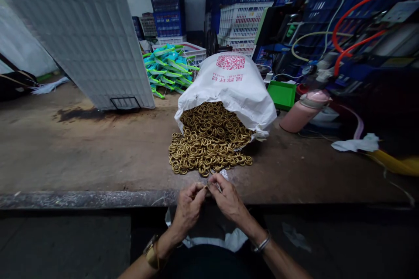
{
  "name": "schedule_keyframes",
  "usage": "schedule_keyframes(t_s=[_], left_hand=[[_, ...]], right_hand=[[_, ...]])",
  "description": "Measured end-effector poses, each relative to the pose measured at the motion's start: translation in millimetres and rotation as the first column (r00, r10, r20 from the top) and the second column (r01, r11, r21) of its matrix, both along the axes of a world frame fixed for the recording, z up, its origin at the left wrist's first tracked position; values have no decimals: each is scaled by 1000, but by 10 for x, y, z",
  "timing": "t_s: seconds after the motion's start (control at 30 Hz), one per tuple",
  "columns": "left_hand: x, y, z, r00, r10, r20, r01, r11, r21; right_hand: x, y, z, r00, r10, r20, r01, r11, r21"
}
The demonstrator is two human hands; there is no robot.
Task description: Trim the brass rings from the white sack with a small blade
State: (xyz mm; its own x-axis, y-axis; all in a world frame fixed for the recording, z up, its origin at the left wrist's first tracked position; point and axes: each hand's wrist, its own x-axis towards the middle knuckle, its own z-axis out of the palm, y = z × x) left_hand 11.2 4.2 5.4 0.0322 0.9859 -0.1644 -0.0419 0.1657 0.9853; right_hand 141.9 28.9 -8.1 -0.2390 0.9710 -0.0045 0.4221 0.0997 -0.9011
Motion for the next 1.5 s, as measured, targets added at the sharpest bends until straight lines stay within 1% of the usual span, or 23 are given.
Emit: schedule_keyframes(t_s=[0.07,0.1,0.17,0.23,0.27,0.37,0.47,0.53,0.6,0.63,0.7,0.8,0.9,1.0,1.07,1.13,1.23,1.3,1.37,1.43,1.5], left_hand=[[1,-12,4,1000,-12,-10,12,999,31],[-1,-17,2,1000,-21,-8,21,1000,10],[-12,-23,-10,999,-45,13,46,995,-92],[-26,-25,-33,995,-79,68,92,975,-201],[-31,-26,-47,990,-94,105,116,965,-234],[-34,-31,-74,975,-95,200,144,960,-242],[-23,-42,-62,972,-81,220,132,965,-229],[-17,-48,-38,974,-75,213,125,965,-232],[-16,-49,-17,978,-73,196,118,966,-229],[-17,-47,-10,980,-73,186,114,968,-224],[-21,-42,-9,984,-72,165,105,973,-206],[-26,-31,-27,987,-65,145,91,978,-185],[-30,-28,-35,990,-68,123,88,982,-165],[-38,-53,-3,993,-54,102,72,980,-183],[-43,-90,32,992,-51,115,75,973,-217],[-43,-131,59,983,-68,172,108,965,-238],[-36,-170,62,938,-69,340,156,959,-236],[-38,-168,45,899,-36,436,157,957,-245],[-53,-151,28,876,-12,481,158,952,-264],[-77,-131,21,867,0,499,161,947,-279],[-102,-114,26,850,25,526,154,943,-294]], right_hand=[[-11,8,-9,999,14,-41,-16,999,-40],[-15,9,-19,999,15,-50,-17,998,-54],[-24,5,-37,999,9,-47,-11,998,-63],[-30,-1,-41,999,1,-37,-2,999,-51],[-33,-4,-35,999,2,-37,-4,999,-49],[-33,0,-7,997,3,-83,-10,997,-81],[-17,15,5,992,-3,-125,-13,991,-130],[5,15,-6,999,-26,-44,21,995,-100],[29,-4,-23,992,-41,117,44,999,-25],[41,-20,-31,979,-31,199,31,1000,5],[58,-56,-38,944,35,327,-46,999,27],[63,-95,-21,881,120,457,-141,990,12],[51,-96,14,828,158,539,-177,984,-16],[49,-67,18,770,181,612,-198,979,-41],[57,-30,-2,728,139,672,-164,986,-27],[69,22,-24,705,59,706,-97,995,14],[69,114,-46,724,-47,688,-32,994,102],[48,173,-61,752,-101,652,-25,983,181],[11,225,-84,762,-133,633,-32,970,243],[-33,270,-108,753,-142,643,-48,962,269],[-73,306,-117,743,-124,657,-75,961,265]])
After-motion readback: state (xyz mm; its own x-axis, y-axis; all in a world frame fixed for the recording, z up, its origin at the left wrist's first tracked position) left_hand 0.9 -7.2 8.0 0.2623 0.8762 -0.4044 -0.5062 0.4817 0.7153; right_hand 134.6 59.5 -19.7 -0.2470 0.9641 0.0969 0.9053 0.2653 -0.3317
